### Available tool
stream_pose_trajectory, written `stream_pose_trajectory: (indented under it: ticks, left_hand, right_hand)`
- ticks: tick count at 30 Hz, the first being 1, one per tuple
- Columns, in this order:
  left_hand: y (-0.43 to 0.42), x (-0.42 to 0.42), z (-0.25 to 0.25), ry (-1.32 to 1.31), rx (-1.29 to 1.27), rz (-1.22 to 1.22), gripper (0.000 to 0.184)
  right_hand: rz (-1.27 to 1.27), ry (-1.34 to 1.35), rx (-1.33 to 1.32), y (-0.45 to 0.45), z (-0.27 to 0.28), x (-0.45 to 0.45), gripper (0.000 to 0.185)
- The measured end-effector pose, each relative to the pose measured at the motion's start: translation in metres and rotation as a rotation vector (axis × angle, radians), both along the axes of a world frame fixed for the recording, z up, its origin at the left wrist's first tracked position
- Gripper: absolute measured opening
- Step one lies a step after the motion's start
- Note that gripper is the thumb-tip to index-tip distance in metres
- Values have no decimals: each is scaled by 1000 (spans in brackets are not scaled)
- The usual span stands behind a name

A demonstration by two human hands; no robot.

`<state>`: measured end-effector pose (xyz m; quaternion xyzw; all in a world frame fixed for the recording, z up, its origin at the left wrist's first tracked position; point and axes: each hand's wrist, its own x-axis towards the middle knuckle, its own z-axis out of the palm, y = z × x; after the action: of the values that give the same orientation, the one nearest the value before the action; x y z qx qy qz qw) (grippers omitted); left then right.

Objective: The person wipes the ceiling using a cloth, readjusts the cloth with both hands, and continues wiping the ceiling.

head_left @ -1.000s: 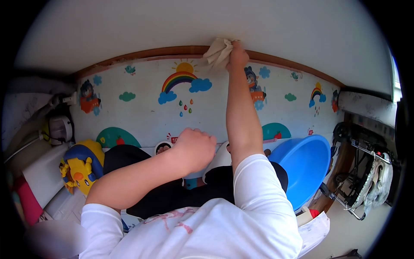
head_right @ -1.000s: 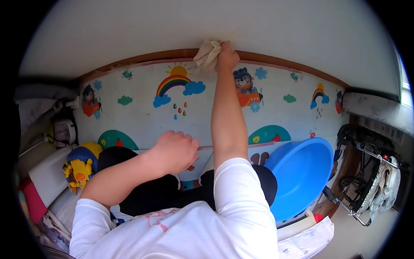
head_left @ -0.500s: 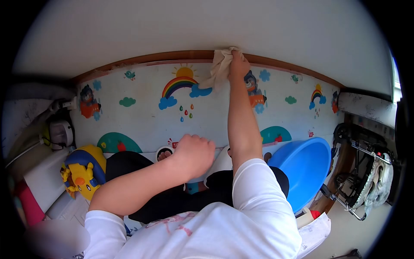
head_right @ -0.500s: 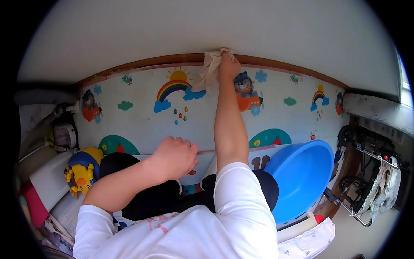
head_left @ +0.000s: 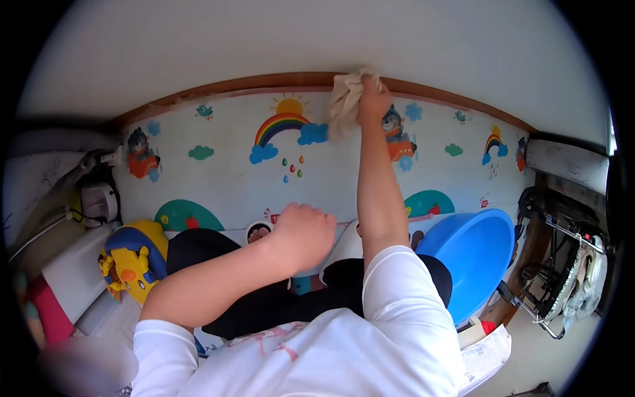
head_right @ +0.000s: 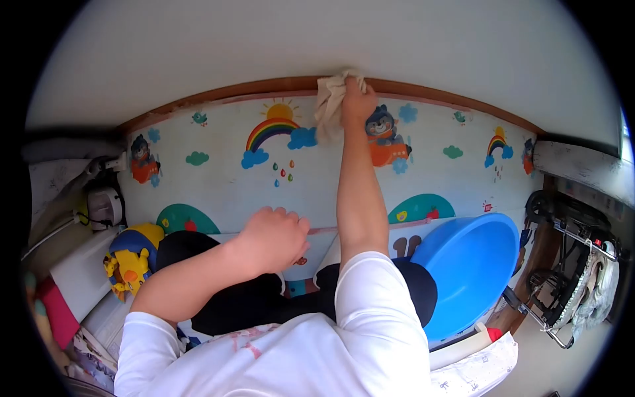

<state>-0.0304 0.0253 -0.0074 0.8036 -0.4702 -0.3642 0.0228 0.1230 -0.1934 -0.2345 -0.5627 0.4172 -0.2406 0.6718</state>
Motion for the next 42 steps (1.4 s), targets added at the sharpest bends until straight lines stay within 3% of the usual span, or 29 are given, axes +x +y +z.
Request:
stream_pose_trajectory:
  ticks: [2, 5, 8, 11, 14, 17, 20, 23, 26, 29, 32, 35, 42]
  left_hand:
    - [0, 2, 3, -5, 16, -13, 28]
    - [-5, 4, 8, 49, -53, 19, 29]
    - [-7, 4, 6, 54, -54, 12, 30]
    - [-4, 1, 2, 11, -27, 11, 31]
    - [-2, 1, 6, 34, -30, 20, 31]
    - [-3, -1, 3, 0, 17, -18, 31]
    - [-9, -2, 3, 25, -24, -25, 31]
    - [-9, 0, 1, 41, 3, -34, 31]
    - [-6, -2, 1, 5, 8, -30, 30]
    - [-5, -2, 3, 10, 14, -21, 31]
    - [-9, -2, 1, 16, 10, -46, 31]
    - [-10, -1, 1, 46, 40, -60, 32]
    - [-8, -8, -1, 19, 41, -62, 33]
  right_hand:
    - [69, -133, -43, 1, 43, 0, 44]
    - [48, -55, -8, 0, 68, 18, 38]
    - [-94, -66, 54, 6, 42, 28, 42]
    - [-8, 201, 25, -9, -3, 22, 39]
    - [15, -199, 32, 5, 41, 3, 38]
    - [40, -147, -61, 6, 73, 13, 35]
    - [-18, -184, 112, 6, 64, 24, 33]
    - [-83, 11, 244, 6, 40, 24, 33]
    - [-13, -217, 154, 3, 40, 18, 36]
    - [20, -175, 19, 3, 68, 18, 38]
    - [-35, -173, 82, 8, 68, 25, 37]
    - [-176, -8, 142, 8, 43, 31, 35]
    - [2, -159, 112, 9, 72, 20, 38]
